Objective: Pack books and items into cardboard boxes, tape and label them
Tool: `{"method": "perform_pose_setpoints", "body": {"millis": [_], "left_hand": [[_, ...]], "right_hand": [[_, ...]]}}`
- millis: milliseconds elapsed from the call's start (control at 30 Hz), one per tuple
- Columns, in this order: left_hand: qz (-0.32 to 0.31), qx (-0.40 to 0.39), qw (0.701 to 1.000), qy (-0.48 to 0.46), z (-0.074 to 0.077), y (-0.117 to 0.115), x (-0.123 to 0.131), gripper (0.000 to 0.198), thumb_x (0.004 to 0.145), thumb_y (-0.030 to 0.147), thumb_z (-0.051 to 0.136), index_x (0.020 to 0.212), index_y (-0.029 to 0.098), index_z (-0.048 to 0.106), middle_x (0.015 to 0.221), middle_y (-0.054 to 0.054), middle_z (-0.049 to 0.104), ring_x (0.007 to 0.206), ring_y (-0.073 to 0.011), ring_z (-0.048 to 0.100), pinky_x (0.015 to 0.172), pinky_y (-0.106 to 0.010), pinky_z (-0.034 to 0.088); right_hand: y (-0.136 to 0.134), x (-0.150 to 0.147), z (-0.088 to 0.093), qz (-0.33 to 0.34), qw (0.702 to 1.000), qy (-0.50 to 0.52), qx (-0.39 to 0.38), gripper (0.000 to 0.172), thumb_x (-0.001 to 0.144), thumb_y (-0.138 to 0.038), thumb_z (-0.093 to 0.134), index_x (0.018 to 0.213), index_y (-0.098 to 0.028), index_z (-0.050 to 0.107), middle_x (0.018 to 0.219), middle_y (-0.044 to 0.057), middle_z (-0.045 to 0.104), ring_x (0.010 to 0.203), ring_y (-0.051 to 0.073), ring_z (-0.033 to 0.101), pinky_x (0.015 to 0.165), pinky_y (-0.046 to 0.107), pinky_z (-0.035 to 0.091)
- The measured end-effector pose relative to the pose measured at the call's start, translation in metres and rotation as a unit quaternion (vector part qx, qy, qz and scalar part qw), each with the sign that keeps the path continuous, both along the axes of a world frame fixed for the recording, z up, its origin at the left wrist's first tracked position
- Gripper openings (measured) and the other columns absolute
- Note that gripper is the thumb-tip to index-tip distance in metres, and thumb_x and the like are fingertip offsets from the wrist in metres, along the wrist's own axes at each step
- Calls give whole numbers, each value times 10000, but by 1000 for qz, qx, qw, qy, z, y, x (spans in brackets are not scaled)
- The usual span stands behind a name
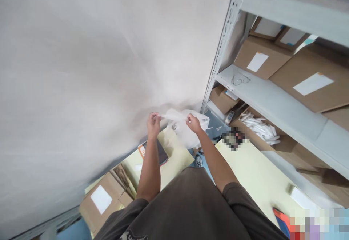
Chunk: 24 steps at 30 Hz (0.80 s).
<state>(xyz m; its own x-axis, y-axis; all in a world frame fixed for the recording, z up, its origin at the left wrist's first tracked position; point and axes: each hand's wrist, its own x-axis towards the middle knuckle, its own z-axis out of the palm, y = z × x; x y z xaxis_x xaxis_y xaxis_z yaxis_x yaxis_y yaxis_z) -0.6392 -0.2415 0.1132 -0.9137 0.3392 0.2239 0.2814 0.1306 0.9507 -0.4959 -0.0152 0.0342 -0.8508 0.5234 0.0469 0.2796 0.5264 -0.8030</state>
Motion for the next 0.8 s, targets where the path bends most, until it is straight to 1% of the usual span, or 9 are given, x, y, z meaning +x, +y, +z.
{"method": "perform_pose_setpoints", "body": {"millis": [167,233,300,400,500,567,667,733,800], "left_hand": [[-42,94,993,57,74,16,-23,325,1022,526,668,1083,209,700,832,2,679,715,-130,656,712,-231,556],[-53,136,987,67,103,28,-24,352,1029,535,663,1105,194,708,823,3,670,721,-125,660,708,-226,551],[-79,153,982,81,129,45,-19,376,1017,548,682,1102,184,723,877,-17,697,796,-137,691,750,-236,561],[-140,140,975,95,159,80,3,356,992,542,716,1053,193,750,924,-40,734,860,-157,710,787,-245,569],[-215,113,966,92,170,120,38,322,978,519,729,1011,201,765,871,-33,737,797,-156,696,736,-242,561],[-264,92,957,74,168,146,66,302,969,500,736,996,201,770,787,-16,710,712,-149,665,663,-237,542],[-323,68,943,40,159,184,114,274,953,465,744,993,196,776,739,-6,686,638,-144,622,585,-236,515],[-349,59,935,28,152,209,150,258,944,444,744,997,195,781,775,-13,706,656,-148,628,589,-239,521],[-366,55,929,28,146,235,191,248,934,433,748,989,195,787,810,-22,726,717,-158,657,644,-245,543]], "right_hand": [[-4,6,46,-27,990,104,-97,157,788,-344,599,858,-237,690,876,25,740,881,236,684,876,349,555],[-10,10,61,-39,978,134,-155,161,795,-372,598,774,-235,679,869,32,743,923,252,692,910,367,551],[-18,16,74,-52,956,172,-231,167,780,-394,627,769,-241,692,857,20,750,953,263,695,940,382,546],[-33,29,92,-38,898,237,-368,254,705,-426,731,906,-274,756,884,3,787,987,284,713,935,398,559],[-40,55,107,-21,843,282,-458,380,693,-512,795,1002,-291,787,944,28,817,1005,307,739,901,417,575],[-34,83,114,-54,838,297,-455,414,703,-562,833,998,-274,789,942,44,820,992,309,746,885,421,575],[-9,144,121,-178,852,306,-387,451,667,-595,908,913,-245,763,848,37,800,907,286,729,840,396,565],[13,198,125,-273,838,321,-346,480,656,-637,912,861,-246,724,784,14,766,844,260,704,795,370,557],[33,258,130,-334,820,341,-317,500,670,-674,893,851,-255,687,761,-7,733,818,239,687,765,348,550]]}}
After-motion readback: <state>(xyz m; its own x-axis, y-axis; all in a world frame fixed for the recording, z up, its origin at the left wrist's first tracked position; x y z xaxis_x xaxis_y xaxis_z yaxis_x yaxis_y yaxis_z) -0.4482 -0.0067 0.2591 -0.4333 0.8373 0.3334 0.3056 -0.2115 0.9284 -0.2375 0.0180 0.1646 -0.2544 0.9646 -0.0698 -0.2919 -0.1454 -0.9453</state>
